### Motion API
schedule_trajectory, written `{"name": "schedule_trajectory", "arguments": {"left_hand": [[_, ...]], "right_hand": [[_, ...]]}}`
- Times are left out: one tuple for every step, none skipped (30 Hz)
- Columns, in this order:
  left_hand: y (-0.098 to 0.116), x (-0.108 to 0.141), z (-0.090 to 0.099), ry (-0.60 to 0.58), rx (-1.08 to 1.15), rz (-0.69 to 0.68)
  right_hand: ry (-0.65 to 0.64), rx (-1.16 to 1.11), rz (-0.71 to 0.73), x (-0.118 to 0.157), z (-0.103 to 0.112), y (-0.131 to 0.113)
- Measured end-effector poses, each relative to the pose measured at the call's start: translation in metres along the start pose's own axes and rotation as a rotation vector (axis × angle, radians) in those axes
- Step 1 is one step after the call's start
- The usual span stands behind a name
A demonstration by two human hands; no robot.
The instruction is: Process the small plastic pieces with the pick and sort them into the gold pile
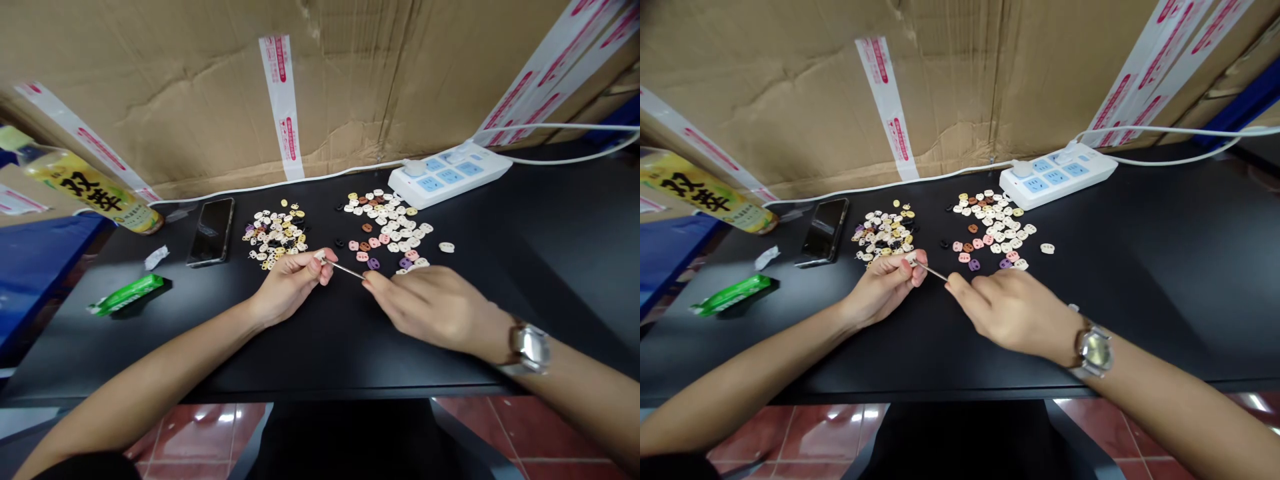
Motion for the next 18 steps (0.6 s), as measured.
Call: {"name": "schedule_trajectory", "arguments": {"left_hand": [[0.0, 0.0, -0.001, -0.004, -0.004, 0.008], [0.0, 0.0, -0.002, -0.001, -0.01, 0.015], [0.0, 0.0, -0.002, 0.005, -0.018, 0.02], [0.001, 0.0, -0.002, 0.011, -0.027, 0.023], [0.001, 0.0, -0.003, 0.015, -0.036, 0.023], [0.002, 0.0, -0.003, 0.014, -0.046, 0.021], [0.002, 0.0, -0.004, 0.01, -0.058, 0.019], [0.002, 0.0, -0.004, 0.001, -0.071, 0.017], [0.002, 0.0, -0.005, -0.008, -0.086, 0.015], [0.002, 0.0, -0.005, -0.016, -0.105, 0.014], [0.002, 0.0, -0.005, -0.023, -0.129, 0.013], [0.002, -0.001, -0.005, -0.029, -0.156, 0.011], [0.002, -0.001, -0.004, -0.035, -0.186, 0.01], [0.002, -0.001, -0.004, -0.041, -0.22, 0.011], [0.002, 0.0, -0.003, -0.05, -0.253, 0.013], [0.001, 0.0, -0.003, -0.061, -0.285, 0.017], [0.001, 0.0, -0.003, -0.072, -0.31, 0.02], [0.0, 0.001, -0.003, -0.085, -0.329, 0.023]], "right_hand": [[0.006, -0.051, -0.028, 0.0, 0.002, 0.006], [0.008, -0.084, -0.051, -0.001, 0.004, 0.011], [-0.01, -0.099, -0.072, -0.002, 0.004, 0.014], [-0.03, -0.106, -0.091, -0.003, 0.005, 0.016], [-0.057, -0.112, -0.108, -0.005, 0.006, 0.017], [-0.082, -0.12, -0.126, -0.006, 0.007, 0.018], [-0.099, -0.131, -0.14, -0.007, 0.008, 0.018], [-0.112, -0.145, -0.151, -0.007, 0.009, 0.018], [-0.125, -0.158, -0.16, -0.008, 0.01, 0.018], [-0.133, -0.169, -0.166, -0.008, 0.011, 0.019], [-0.144, -0.177, -0.171, -0.007, 0.011, 0.019], [-0.155, -0.185, -0.175, -0.007, 0.011, 0.02], [-0.167, -0.193, -0.176, -0.007, 0.011, 0.021], [-0.18, -0.2, -0.177, -0.007, 0.011, 0.022], [-0.194, -0.205, -0.174, -0.007, 0.011, 0.023], [-0.207, -0.209, -0.169, -0.007, 0.011, 0.023], [-0.217, -0.21, -0.163, -0.007, 0.011, 0.023], [-0.222, -0.21, -0.158, -0.007, 0.011, 0.024]]}}
Point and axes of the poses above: each hand's wrist, its own x-axis away from the middle knuckle, its own z-axis out of the back of the hand, y = z × x, the point moved 7 cm from there along -x, towards the middle knuckle, and after that the axes turned 8 degrees about -z, right-handed, at the moved point
